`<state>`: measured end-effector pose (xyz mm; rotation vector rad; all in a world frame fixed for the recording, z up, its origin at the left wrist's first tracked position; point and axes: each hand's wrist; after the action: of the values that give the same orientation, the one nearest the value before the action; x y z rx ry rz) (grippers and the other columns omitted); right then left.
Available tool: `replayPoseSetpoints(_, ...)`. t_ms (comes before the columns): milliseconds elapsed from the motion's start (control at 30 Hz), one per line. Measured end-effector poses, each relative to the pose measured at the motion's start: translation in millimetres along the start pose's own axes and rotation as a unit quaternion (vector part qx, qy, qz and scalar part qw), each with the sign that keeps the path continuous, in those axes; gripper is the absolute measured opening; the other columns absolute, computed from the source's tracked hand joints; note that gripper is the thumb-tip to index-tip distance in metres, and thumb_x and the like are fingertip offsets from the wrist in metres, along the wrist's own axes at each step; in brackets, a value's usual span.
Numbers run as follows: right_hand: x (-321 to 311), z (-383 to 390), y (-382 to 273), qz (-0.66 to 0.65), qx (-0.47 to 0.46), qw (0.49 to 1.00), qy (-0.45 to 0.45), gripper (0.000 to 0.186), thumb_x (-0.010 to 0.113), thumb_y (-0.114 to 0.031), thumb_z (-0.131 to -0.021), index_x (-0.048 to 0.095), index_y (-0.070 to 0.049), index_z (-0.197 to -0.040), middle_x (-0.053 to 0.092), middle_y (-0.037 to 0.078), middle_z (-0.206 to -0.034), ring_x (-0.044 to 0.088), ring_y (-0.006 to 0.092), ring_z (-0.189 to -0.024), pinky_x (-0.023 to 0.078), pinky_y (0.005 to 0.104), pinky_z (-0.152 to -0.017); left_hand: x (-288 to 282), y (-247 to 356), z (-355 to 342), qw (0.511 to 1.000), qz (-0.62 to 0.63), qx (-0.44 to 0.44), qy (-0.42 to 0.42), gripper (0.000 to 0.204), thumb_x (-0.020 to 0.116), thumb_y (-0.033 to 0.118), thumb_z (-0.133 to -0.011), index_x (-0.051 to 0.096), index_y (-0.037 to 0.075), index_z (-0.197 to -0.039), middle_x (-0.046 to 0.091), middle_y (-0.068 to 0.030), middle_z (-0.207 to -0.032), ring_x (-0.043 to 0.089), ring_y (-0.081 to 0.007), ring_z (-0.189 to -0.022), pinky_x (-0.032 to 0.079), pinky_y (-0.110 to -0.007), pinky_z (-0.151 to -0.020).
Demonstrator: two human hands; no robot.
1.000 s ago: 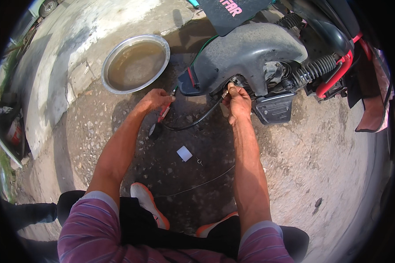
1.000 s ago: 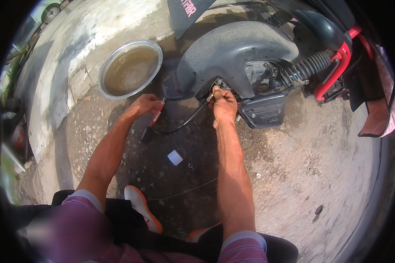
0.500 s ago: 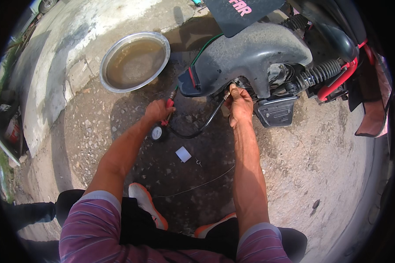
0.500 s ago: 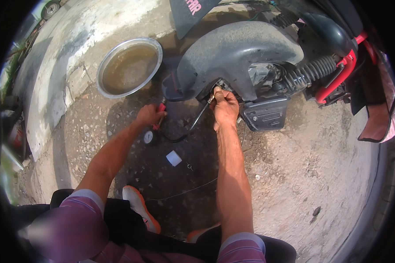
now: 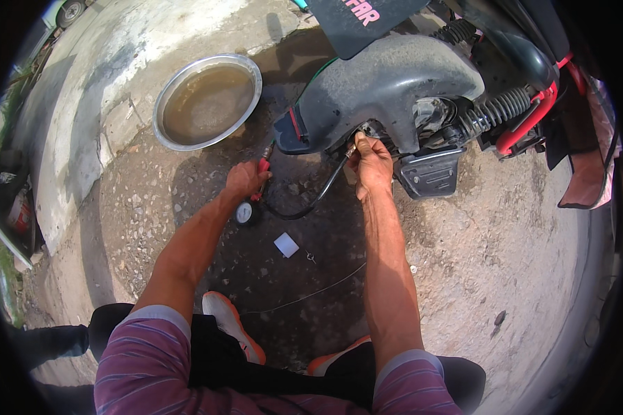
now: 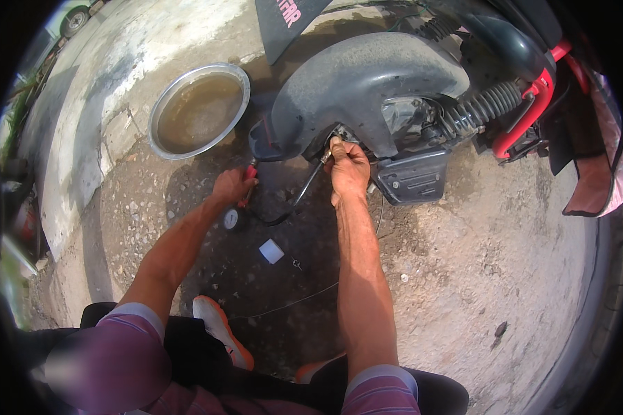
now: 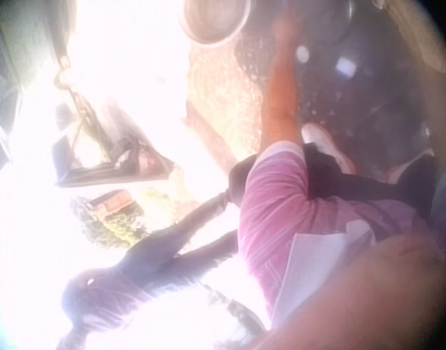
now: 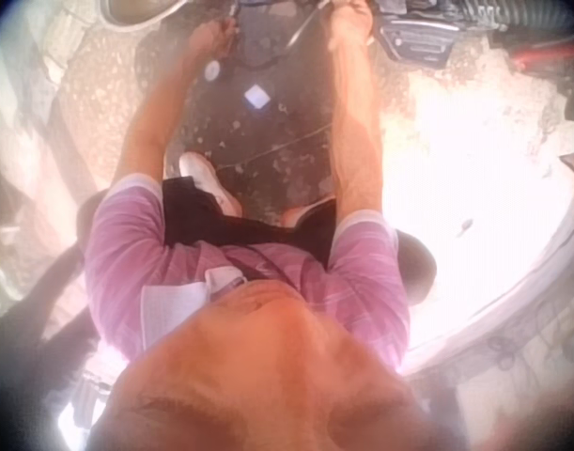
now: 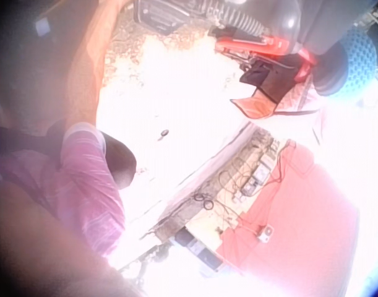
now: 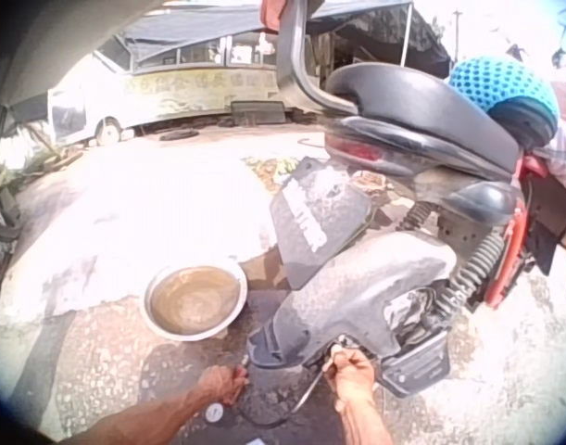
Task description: The person squats beside a motorcycle and applies a spray lubricant to the rear brake assembly. They then use a tire inflator to pressurize the rear tire, repeatedly attaching and detaching the inflator nozzle. Finally, they stand and walk through the workshop area.
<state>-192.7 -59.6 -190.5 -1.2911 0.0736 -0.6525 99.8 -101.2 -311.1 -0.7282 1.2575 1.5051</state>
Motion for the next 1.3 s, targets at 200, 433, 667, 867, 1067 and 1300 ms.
replayPoseSetpoints(200, 0.9, 1.4, -2.1, -0.004, 0.005, 1.0, 0.012, 0.021, 0.074, -0.023, -0.095, 0.064, -0.009, -0.082, 0.06, -0.002, -0.069, 0.049, 0.008, -0.054, 0.042, 0.0244, -0.052, -4.2, 4.4, 4.4, 1.0, 0.004, -0.003, -0.006, 0.054, 0.069, 0.054, -0.086, 0.069, 0.003, -0.105, 0.071, -0.0245, -0.098, 0.068, -0.0434, -0.097, 0.053, -0.052, -0.085)
replayPoseSetpoints(433, 2.8, 5.5, -6.1, -0.002, 0.005, 1.0, 0.003, 0.021, 0.075, -0.024, -0.094, 0.064, -0.009, -0.083, 0.06, -0.002, -0.069, 0.05, 0.008, -0.055, 0.043, 0.0243, -0.052, -5.8, 4.9, 5.1, 1.0, 0.0, -0.006, -0.007, 0.054, 0.068, 0.053, -0.086, 0.069, 0.003, -0.105, 0.071, -0.0246, -0.099, 0.068, -0.0432, -0.099, 0.052, -0.052, -0.085)
replayPoseSetpoints(667, 0.5, 2.9, -3.6, 0.003, 0.009, 1.0, 0.004, 0.023, 0.075, -0.025, -0.094, 0.064, -0.01, -0.082, 0.061, -0.002, -0.07, 0.051, 0.008, -0.055, 0.044, 0.0246, -0.053, -5.0, 4.5, 3.9, 1.0, -0.001, -0.007, -0.013, 0.054, 0.068, 0.054, -0.086, 0.068, 0.003, -0.106, 0.071, -0.0238, -0.1, 0.068, -0.0429, -0.099, 0.052, -0.051, -0.086)
replayPoseSetpoints(867, 0.7, 3.0, -3.6, 0.002, 0.01, 1.0, 0.005, 0.023, 0.075, -0.026, -0.094, 0.064, -0.009, -0.083, 0.061, -0.002, -0.07, 0.051, 0.0079, -0.055, 0.044, 0.0248, -0.053, -3.5, 2.8, 3.1, 1.0, -0.002, -0.006, -0.011, 0.054, 0.068, 0.054, -0.086, 0.067, 0.003, -0.106, 0.071, -0.0239, -0.101, 0.067, -0.0426, -0.1, 0.052, -0.051, -0.086)
replayPoseSetpoints(1067, 0.1, 2.7, -3.4, 0.001, 0.014, 1.0, 0.004, 0.022, 0.075, -0.026, -0.094, 0.064, -0.01, -0.083, 0.061, -0.002, -0.071, 0.051, 0.0079, -0.055, 0.044, 0.0247, -0.053, -3.6, 2.7, 3.0, 1.0, 0.003, -0.001, -0.013, 0.054, 0.068, 0.054, -0.087, 0.068, 0.002, -0.104, 0.071, -0.0238, -0.101, 0.067, -0.0428, -0.1, 0.052, -0.052, -0.086)
replayPoseSetpoints(1300, 3.1, 5.6, -6.5, 0.003, 0.015, 1.0, 0.008, 0.022, 0.075, -0.025, -0.094, 0.065, -0.009, -0.083, 0.061, -0.002, -0.07, 0.051, 0.0078, -0.056, 0.044, 0.0248, -0.053, -4.3, 2.5, 4.2, 1.0, 0.006, 0.003, -0.006, 0.053, 0.068, 0.053, -0.086, 0.068, 0.003, -0.103, 0.071, -0.024, -0.099, 0.068, -0.0428, -0.098, 0.052, -0.052, -0.085)
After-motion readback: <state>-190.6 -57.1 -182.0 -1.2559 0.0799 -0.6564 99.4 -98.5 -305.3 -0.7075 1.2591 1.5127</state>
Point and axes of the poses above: each hand's wrist, its own z-axis away from the middle knuckle, its own x-axis out of the palm, y = z × x
